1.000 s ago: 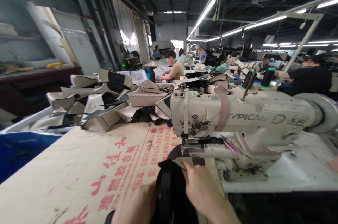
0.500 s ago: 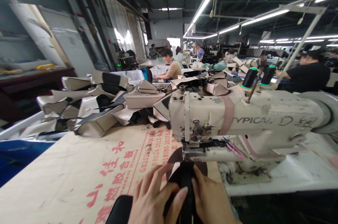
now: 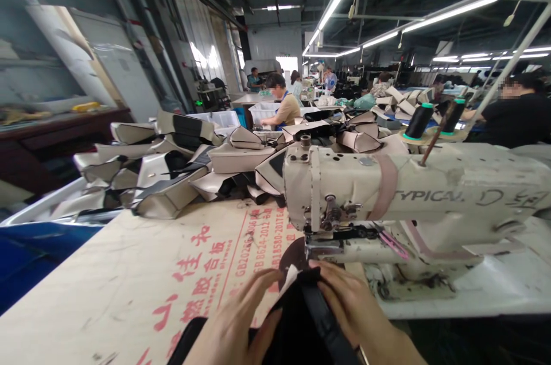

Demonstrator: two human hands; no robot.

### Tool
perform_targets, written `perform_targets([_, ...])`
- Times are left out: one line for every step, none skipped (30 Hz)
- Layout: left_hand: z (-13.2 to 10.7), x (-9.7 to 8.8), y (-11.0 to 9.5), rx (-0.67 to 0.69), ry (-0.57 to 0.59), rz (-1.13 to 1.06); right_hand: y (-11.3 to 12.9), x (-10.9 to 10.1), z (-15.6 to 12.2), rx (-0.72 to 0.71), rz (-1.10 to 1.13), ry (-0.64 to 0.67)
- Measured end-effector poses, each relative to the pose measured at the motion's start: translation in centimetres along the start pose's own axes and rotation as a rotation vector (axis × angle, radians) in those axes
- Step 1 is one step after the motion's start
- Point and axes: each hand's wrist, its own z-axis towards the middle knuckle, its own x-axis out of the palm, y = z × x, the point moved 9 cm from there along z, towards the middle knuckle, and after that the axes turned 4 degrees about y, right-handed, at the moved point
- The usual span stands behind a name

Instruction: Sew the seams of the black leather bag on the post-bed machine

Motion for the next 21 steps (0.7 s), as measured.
perform_targets([0.8,0.2,-0.1,0.004,0.035,-0.047,0.0,0.0,0.1,0.013,0.024,-0.008])
perform_targets([1.6,0.6,-0.3,0.020,0.076,-0.099,0.1,0.0,0.3,0.027,0.043,-0.013])
perform_targets([2.3,0.9,-0.5,0.039,0.108,-0.151,0.1,0.1,0.4,0.042,0.058,-0.009])
perform_targets([2.9,1.1,-0.6,0.051,0.123,-0.196,0.1,0.3,0.6,0.057,0.072,0.002])
perform_targets([3.3,1.2,-0.5,0.053,0.121,-0.229,0.2,0.5,0.7,0.069,0.089,0.013])
perform_targets([3.5,1.1,-0.3,0.051,0.111,-0.253,0.2,0.6,0.8,0.077,0.107,0.014])
perform_targets([3.6,1.1,-0.1,0.046,0.100,-0.269,0.3,0.6,0.9,0.081,0.124,0.009])
perform_targets([3.5,1.1,0.1,0.040,0.092,-0.279,0.4,0.7,1.0,0.084,0.136,0.001])
perform_targets([3.4,1.2,0.2,0.029,0.088,-0.282,0.5,0.8,1.0,0.083,0.141,-0.002])
perform_targets([3.2,1.3,0.3,0.017,0.088,-0.278,0.5,1.1,1.0,0.078,0.142,0.005])
perform_targets([2.9,1.5,0.3,-0.002,0.088,-0.273,0.6,1.4,1.0,0.072,0.140,0.018])
perform_targets([2.7,1.6,0.4,-0.031,0.070,-0.267,0.6,1.7,0.9,0.069,0.138,0.032])
perform_targets([2.5,1.7,0.6,-0.070,0.037,-0.266,0.5,1.9,0.8,0.075,0.141,0.041])
perform_targets([2.3,1.6,0.8,-0.112,-0.010,-0.272,0.3,2.1,0.7,0.087,0.150,0.044])
perform_targets([2.2,1.5,1.0,-0.146,-0.065,-0.283,0.1,2.1,0.5,0.100,0.164,0.040])
perform_targets([2.1,1.4,1.0,-0.151,-0.111,-0.288,-0.2,2.1,0.4,0.111,0.184,0.030])
perform_targets([2.1,1.3,0.7,-0.119,-0.141,-0.282,-0.4,2.0,0.3,0.121,0.207,0.018])
perform_targets([2.1,1.3,0.1,-0.050,-0.151,-0.262,-0.6,1.9,0.1,0.129,0.229,0.008])
perform_targets([2.2,1.3,-0.7,0.046,-0.138,-0.227,-0.9,1.8,0.0,0.138,0.246,-0.004])
perform_targets([2.2,1.4,-1.5,0.146,-0.117,-0.181,-1.1,1.6,-0.1,0.146,0.255,-0.015])
perform_targets([2.2,1.5,-2.3,0.232,-0.092,-0.128,-1.2,1.5,-0.2,0.155,0.258,-0.021])
